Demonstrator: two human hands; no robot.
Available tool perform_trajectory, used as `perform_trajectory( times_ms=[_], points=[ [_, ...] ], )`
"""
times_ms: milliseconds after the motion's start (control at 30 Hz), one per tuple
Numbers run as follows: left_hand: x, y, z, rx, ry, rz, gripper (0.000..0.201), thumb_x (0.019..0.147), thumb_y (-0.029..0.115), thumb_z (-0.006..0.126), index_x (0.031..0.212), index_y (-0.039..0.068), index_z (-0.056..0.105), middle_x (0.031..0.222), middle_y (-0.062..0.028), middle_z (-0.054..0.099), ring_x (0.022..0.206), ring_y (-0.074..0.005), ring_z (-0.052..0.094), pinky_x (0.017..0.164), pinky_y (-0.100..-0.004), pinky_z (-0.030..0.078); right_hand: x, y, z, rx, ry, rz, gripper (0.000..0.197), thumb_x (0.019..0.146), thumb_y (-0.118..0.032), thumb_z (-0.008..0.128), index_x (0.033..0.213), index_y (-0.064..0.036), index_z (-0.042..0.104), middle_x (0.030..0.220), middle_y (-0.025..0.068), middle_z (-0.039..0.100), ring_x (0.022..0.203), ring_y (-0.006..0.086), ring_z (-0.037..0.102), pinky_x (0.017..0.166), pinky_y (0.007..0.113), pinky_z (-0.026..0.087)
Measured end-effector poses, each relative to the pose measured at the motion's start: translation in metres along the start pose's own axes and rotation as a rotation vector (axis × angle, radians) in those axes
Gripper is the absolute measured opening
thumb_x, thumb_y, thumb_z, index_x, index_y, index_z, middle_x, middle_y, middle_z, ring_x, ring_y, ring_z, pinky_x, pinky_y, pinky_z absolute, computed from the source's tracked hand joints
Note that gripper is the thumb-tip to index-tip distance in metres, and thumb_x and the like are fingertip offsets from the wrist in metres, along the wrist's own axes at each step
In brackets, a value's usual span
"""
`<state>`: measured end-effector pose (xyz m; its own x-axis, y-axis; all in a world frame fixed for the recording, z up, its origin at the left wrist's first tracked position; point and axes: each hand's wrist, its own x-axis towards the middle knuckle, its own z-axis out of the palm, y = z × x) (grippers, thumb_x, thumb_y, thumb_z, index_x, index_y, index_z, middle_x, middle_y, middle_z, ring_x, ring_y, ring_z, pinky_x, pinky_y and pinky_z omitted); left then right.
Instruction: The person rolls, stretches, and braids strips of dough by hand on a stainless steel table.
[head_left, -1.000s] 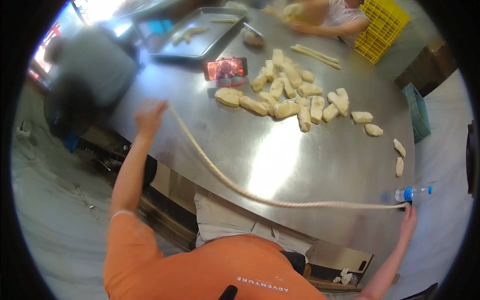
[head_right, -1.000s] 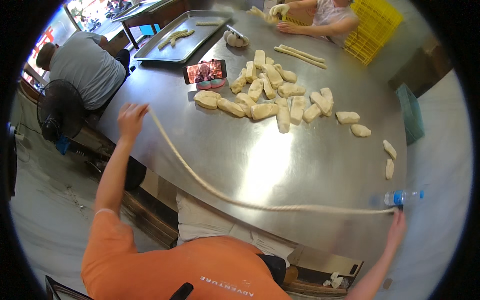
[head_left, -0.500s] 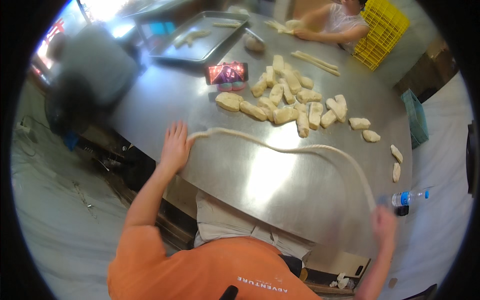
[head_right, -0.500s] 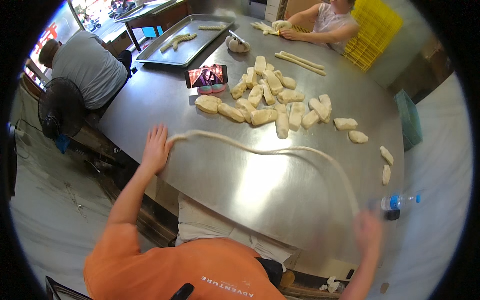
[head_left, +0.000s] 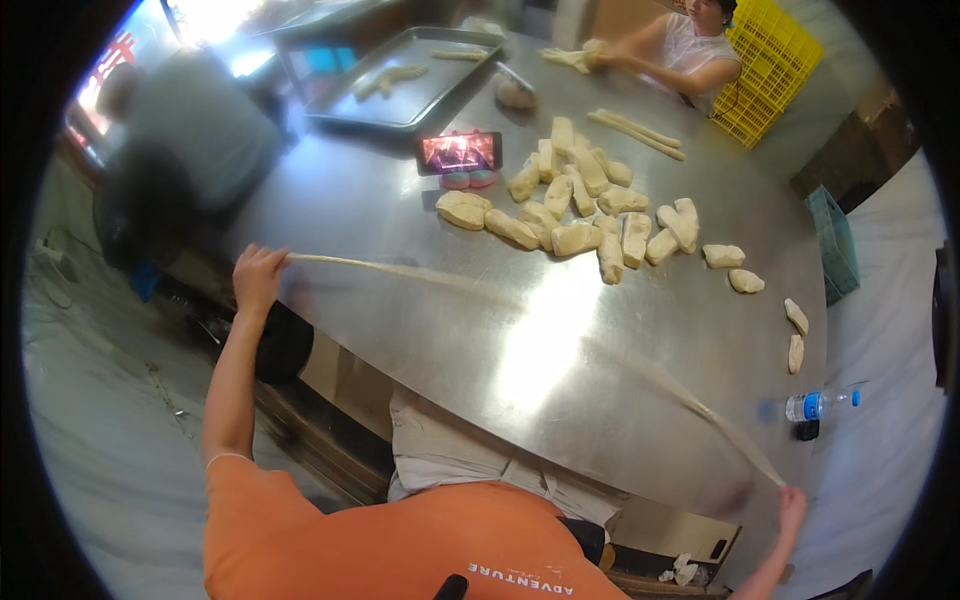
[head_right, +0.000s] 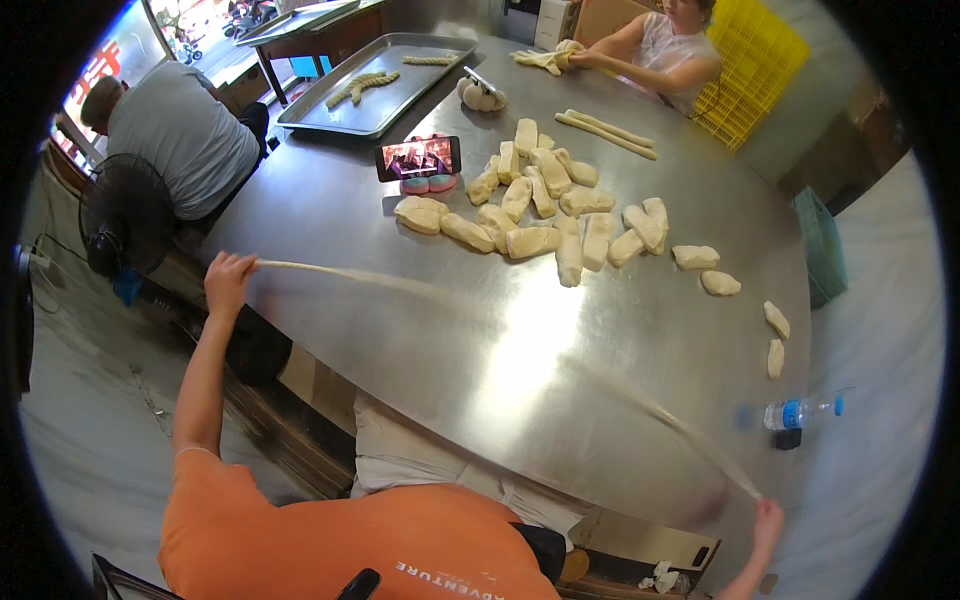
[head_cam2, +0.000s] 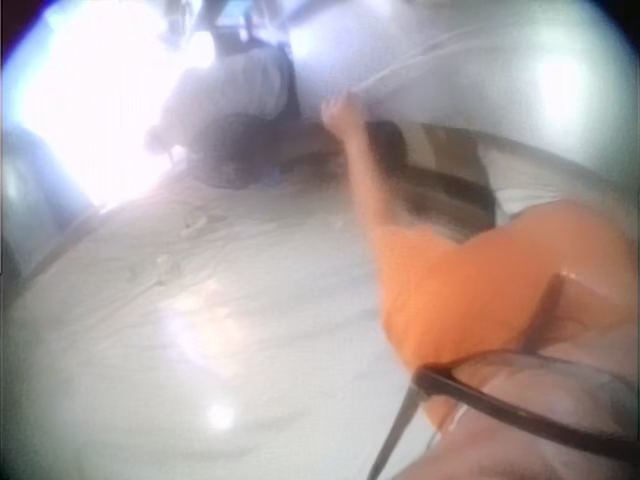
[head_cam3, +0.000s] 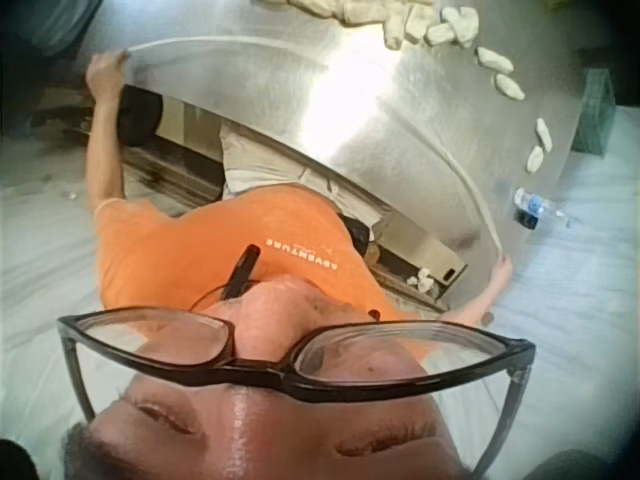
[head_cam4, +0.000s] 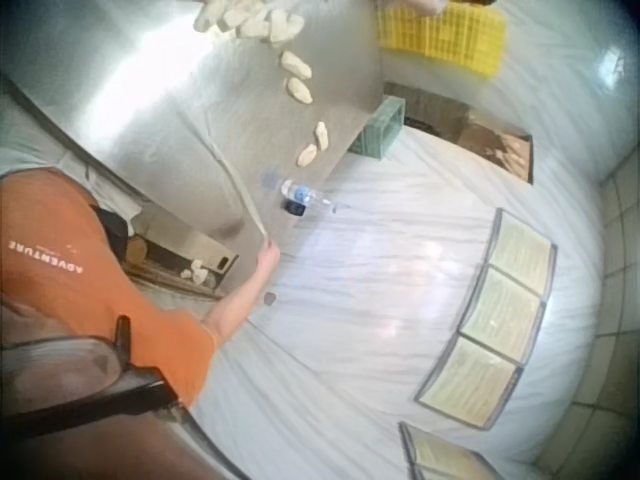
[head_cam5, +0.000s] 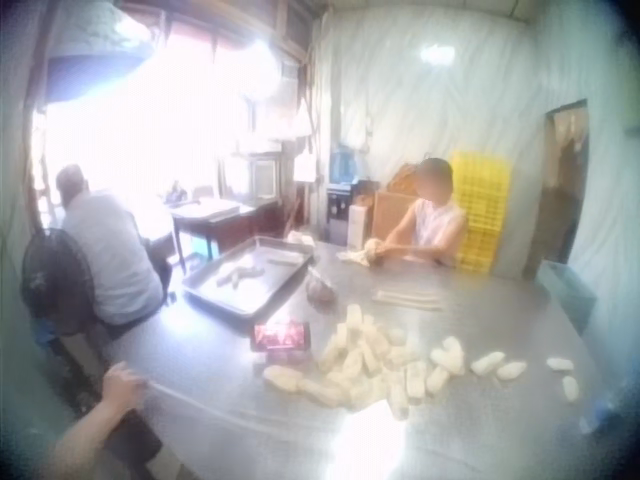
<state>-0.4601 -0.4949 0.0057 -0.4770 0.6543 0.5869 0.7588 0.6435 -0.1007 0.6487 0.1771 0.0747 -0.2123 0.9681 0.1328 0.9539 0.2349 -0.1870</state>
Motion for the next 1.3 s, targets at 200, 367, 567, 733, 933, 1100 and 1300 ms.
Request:
perform_trajectory(
  times_ms=[200,367,567,733,933,1100,1300],
  points=[
    [0.098,0.092,0.056,-0.183,0.124,-0.145,0.012,0.096,0.025,0.079,0.098,0.015,0.085,0.096,-0.0084,0.080,0.096,-0.0349,0.072,0.081,-0.0494,0.055,0.027,-0.288,-0.019,0.155,-0.057,-0.259,0.031,0.114,-0.030,0.059,0.115,0.0000,0.068,0.102,0.0247,0.070,0.084,0.0383,0.060,0.080,0.047,0.053],
    [0.067,0.138,0.065,-0.326,0.021,0.101,0.017,0.098,0.025,0.077,0.106,0.012,0.082,0.098,-0.0132,0.079,0.101,-0.0364,0.072,0.084,-0.0503,0.055,-0.059,-0.333,-0.009,0.025,-0.295,-0.650,0.024,0.108,-0.023,0.068,0.099,-0.0007,0.068,0.083,0.0228,0.063,0.072,0.0421,0.050,0.068,0.046,0.048],
    [0.038,0.157,0.063,-0.054,0.078,0.009,0.053,0.105,0.029,0.067,0.148,-0.001,0.058,0.141,-0.0236,0.068,0.123,-0.0448,0.067,0.101,-0.0565,0.054,-0.015,-0.357,-0.023,0.007,-0.107,-0.410,0.021,0.096,-0.017,0.072,0.111,-0.0008,0.073,0.092,0.0260,0.072,0.082,0.0476,0.068,0.072,0.052,0.053],
    [-0.043,0.190,-0.052,-0.059,-0.243,0.302,0.034,0.102,0.024,0.068,0.129,0.003,0.071,0.116,-0.0163,0.078,0.103,-0.0365,0.074,0.090,-0.0499,0.059,-0.080,-0.292,-0.079,0.204,-0.266,-0.845,0.012,0.094,-0.015,0.071,0.094,-0.0028,0.071,0.085,0.0182,0.069,0.077,0.0354,0.066,0.070,0.047,0.055],
    [0.080,0.114,-0.054,-0.202,-0.057,0.235,0.010,0.087,0.016,0.081,0.097,0.014,0.080,0.091,-0.0030,0.077,0.080,-0.0288,0.068,0.073,-0.0439,0.057,0.056,-0.147,-0.094,0.950,0.359,-0.037,0.034,0.105,-0.027,0.065,0.127,-0.0007,0.068,0.122,0.0234,0.068,0.112,0.0344,0.065,0.096,0.047,0.052],
    [0.005,-0.010,-0.017,0.020,-0.005,-0.085,0.009,0.089,0.019,0.081,0.094,0.011,0.084,0.086,-0.0099,0.076,0.087,-0.0346,0.068,0.078,-0.0488,0.055,-0.008,0.009,0.006,-0.308,-0.556,-0.156,0.043,0.113,-0.033,0.060,0.142,-0.0018,0.069,0.128,0.0248,0.075,0.123,0.0404,0.070,0.107,0.051,0.053],
    [0.099,0.085,0.039,-0.109,0.124,-0.108,0.014,0.093,0.022,0.083,0.103,0.012,0.084,0.097,-0.0077,0.079,0.093,-0.0307,0.071,0.084,-0.0432,0.057,0.038,-0.249,-0.036,0.116,0.112,-0.197,0.038,0.117,-0.034,0.054,0.118,0.0013,0.068,0.099,0.0228,0.073,0.087,0.0347,0.062,0.085,0.046,0.052]
  ],
)
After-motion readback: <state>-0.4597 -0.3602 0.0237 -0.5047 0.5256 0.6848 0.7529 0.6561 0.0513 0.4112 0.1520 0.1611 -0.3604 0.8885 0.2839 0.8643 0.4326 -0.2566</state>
